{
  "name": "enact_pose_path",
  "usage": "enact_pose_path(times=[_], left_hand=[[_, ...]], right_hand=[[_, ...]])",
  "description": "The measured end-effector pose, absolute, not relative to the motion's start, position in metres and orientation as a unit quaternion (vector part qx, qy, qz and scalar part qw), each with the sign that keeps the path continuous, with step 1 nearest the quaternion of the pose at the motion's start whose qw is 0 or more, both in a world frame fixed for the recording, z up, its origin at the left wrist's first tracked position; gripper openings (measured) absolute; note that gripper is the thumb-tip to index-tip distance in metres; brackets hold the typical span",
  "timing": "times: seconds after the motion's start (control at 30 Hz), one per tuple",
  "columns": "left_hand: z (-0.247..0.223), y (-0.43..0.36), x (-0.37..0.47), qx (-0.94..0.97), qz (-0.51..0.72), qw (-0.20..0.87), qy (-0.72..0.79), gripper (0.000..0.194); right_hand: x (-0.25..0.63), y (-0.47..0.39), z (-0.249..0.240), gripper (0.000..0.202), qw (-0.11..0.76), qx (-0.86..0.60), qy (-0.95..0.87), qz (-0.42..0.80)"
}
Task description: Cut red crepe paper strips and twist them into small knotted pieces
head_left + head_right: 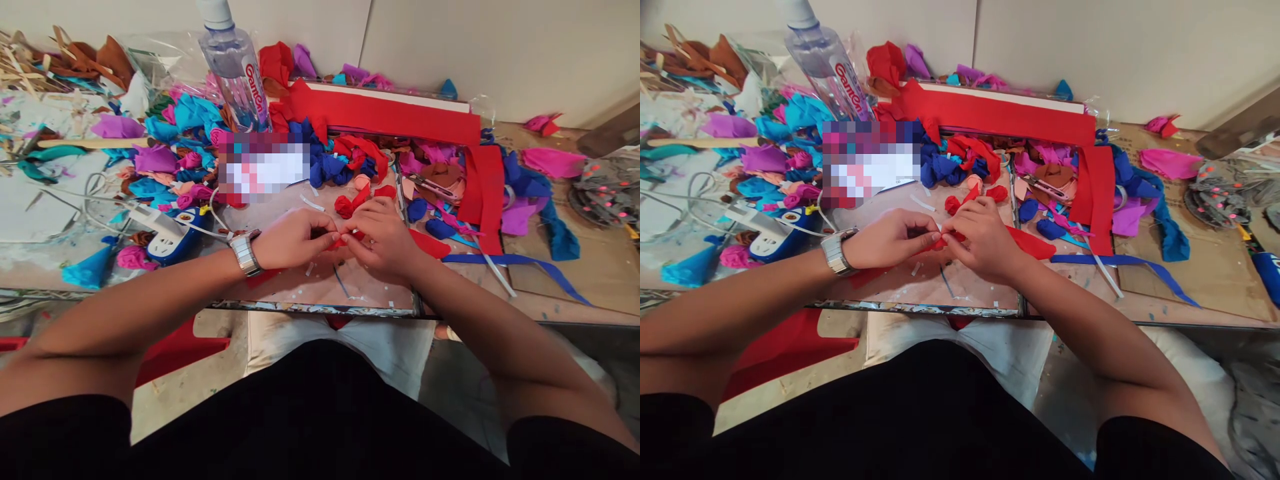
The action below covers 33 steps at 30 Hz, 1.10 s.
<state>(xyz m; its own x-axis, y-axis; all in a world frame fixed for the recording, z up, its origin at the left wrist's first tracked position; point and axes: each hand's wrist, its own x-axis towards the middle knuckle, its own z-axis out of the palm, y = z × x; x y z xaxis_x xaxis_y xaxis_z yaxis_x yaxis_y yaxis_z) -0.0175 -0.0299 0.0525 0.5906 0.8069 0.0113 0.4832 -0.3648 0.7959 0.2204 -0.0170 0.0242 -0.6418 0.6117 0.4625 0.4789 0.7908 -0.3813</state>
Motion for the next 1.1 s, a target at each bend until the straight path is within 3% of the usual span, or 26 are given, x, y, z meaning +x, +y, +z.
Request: enact_pose_path(times=[0.5,0.7,1.1], left_hand=[[0.0502,-0.0393,-0.0139,0.867,0.196,0.211,0.407,0.027],[0.0475,-0.0355,-0.0154,0.859,0.179,0.226,0.423,0.033],[0.0476,-0.0312,-0.0169,0.854,0.172,0.250,0.422,0.023]], right_hand=[[0.2165,-0.0185,0.0265,0.008,0.286,-0.321,-0.880,0.203],[0.2194,-0.0157,0.0274,0.012,0.292,-0.321,-0.878,0.203],[0.2210,-0.0147,0.0252,0.012,0.286,-0.327,-0.877,0.204]])
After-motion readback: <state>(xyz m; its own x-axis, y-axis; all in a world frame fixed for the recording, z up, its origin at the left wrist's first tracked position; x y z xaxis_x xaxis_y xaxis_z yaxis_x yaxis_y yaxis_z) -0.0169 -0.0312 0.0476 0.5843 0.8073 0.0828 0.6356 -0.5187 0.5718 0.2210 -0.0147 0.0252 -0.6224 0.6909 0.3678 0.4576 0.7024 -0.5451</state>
